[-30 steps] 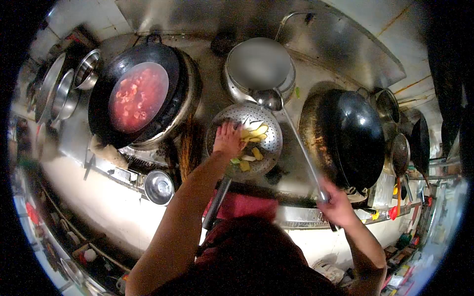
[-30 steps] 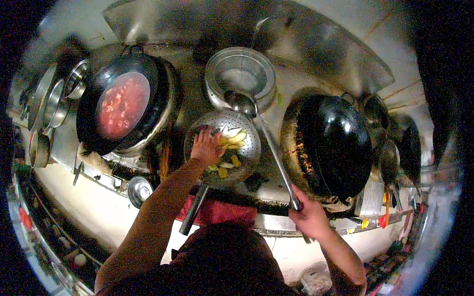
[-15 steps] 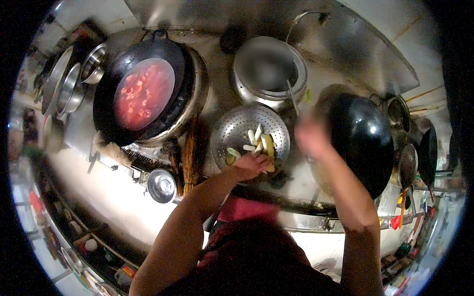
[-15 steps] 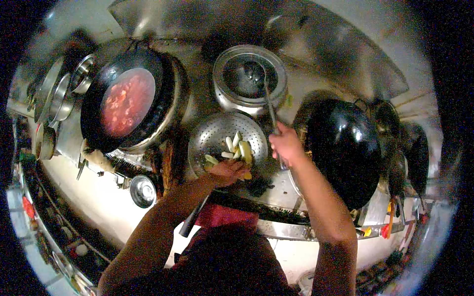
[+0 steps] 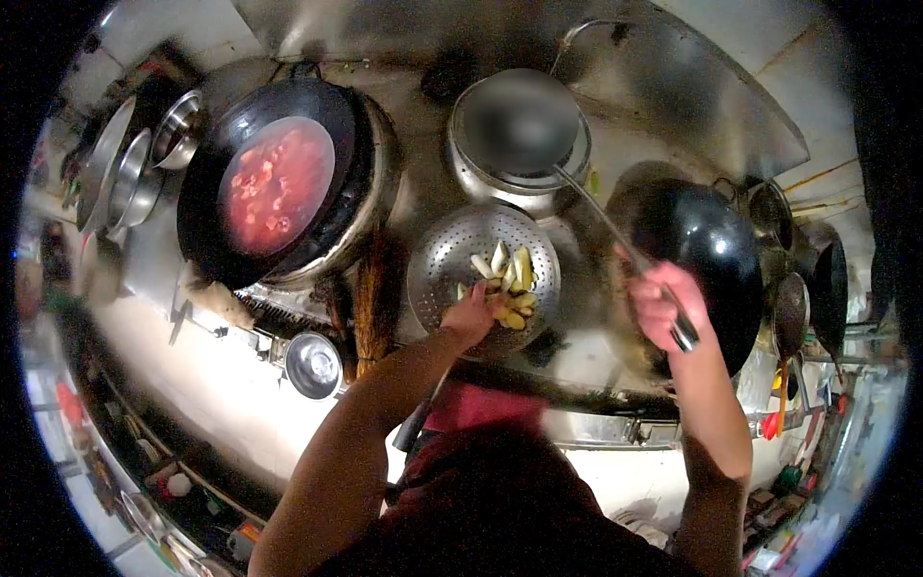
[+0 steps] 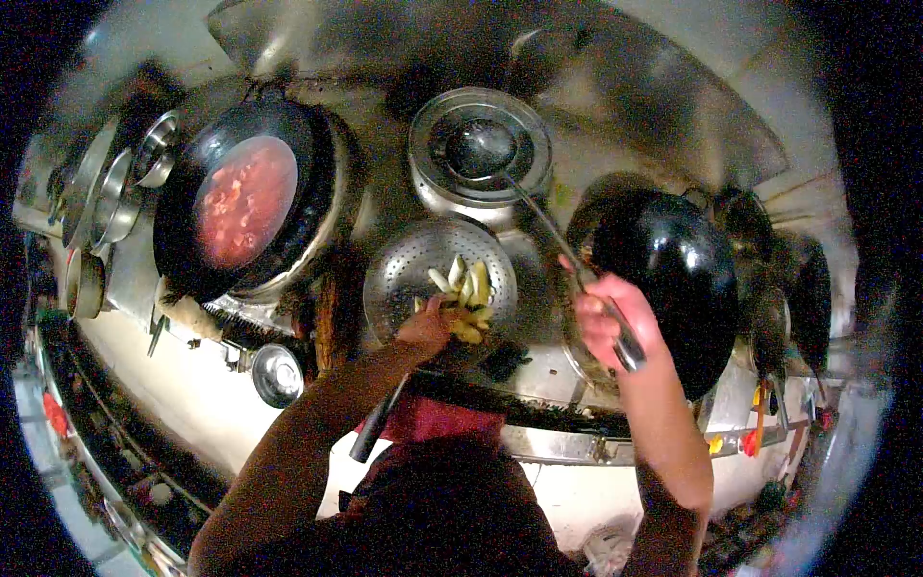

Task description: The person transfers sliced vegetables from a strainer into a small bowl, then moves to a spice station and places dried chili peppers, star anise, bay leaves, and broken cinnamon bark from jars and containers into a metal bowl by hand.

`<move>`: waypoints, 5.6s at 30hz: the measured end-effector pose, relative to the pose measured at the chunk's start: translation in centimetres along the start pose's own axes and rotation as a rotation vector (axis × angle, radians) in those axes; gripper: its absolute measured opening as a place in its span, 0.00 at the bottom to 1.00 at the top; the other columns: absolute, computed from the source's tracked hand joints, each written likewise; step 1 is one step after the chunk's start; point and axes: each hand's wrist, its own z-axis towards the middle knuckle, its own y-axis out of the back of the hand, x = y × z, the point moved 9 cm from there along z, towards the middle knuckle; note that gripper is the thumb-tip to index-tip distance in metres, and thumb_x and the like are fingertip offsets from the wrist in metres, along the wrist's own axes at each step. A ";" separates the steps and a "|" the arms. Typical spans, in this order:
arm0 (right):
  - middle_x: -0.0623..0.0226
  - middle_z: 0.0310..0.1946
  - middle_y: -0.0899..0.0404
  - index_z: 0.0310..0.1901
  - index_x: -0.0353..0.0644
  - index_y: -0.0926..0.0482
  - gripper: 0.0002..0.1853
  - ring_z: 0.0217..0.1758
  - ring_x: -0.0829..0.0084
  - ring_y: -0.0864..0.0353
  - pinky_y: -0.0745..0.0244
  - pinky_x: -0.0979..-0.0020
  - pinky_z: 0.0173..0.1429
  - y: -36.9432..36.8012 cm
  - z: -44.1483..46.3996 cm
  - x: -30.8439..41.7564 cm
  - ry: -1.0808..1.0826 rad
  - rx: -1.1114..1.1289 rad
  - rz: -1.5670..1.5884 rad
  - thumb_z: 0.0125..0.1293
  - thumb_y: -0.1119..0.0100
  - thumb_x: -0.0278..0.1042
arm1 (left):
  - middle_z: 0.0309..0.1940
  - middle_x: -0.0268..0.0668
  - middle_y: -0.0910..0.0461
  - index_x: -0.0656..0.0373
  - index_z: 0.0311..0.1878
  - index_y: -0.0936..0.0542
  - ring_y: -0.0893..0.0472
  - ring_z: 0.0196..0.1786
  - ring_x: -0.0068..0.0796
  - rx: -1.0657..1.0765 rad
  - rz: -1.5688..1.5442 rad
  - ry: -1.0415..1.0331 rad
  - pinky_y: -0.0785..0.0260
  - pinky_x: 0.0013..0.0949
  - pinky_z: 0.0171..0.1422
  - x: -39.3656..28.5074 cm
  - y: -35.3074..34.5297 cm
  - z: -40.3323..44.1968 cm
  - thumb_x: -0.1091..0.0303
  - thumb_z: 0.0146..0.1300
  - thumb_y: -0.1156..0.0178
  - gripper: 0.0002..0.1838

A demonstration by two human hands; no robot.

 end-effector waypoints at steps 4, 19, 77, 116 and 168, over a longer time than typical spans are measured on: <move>0.60 0.23 0.30 0.70 0.47 0.46 0.32 0.13 0.72 0.30 0.33 0.73 0.13 -2.0 -6.6 -2.5 -0.007 -0.054 0.014 0.63 0.58 0.26 | 0.64 0.58 0.39 0.57 0.62 0.32 0.24 0.53 0.58 0.044 0.272 -0.189 0.30 0.49 0.59 -3.2 1.7 -0.6 0.55 0.71 0.59 0.22; 0.66 0.21 0.26 0.70 0.48 0.41 0.44 0.12 0.74 0.31 0.36 0.72 0.15 1.9 -16.9 -10.4 0.081 -0.675 -0.843 0.47 0.43 0.19 | 0.57 0.46 0.34 0.55 0.60 0.31 0.33 0.60 0.48 -0.220 0.449 -0.086 0.38 0.52 0.63 -5.0 5.4 1.0 0.65 0.61 0.49 0.22; 0.57 0.53 0.28 0.49 0.48 0.22 0.24 0.49 0.52 0.23 0.25 0.57 0.52 7.7 22.6 -13.0 0.484 -0.154 -2.248 0.45 0.32 0.26 | 0.35 0.41 0.24 0.64 0.42 0.31 0.21 0.32 0.29 -1.208 -1.096 0.410 0.24 0.31 0.29 17.2 14.1 -36.0 0.74 0.66 0.53 0.05; 0.56 0.37 0.26 0.31 0.43 0.22 0.08 0.44 0.52 0.24 0.28 0.58 0.50 1.1 21.2 -15.5 0.757 0.006 -1.726 0.46 0.38 0.27 | 0.27 0.42 0.22 0.68 0.39 0.25 0.22 0.30 0.29 -0.737 -0.783 0.414 0.29 0.34 0.35 9.0 10.4 -22.8 0.72 0.58 0.43 0.09; 0.56 0.48 0.25 0.50 0.46 0.22 0.22 0.54 0.51 0.28 0.30 0.56 0.59 2.1 20.8 -11.1 0.807 -0.348 -2.021 0.52 0.33 0.38 | 0.38 0.40 0.19 0.68 0.43 0.24 0.20 0.39 0.29 -0.745 -1.183 0.349 0.26 0.31 0.43 8.3 9.5 -22.8 0.79 0.60 0.48 0.09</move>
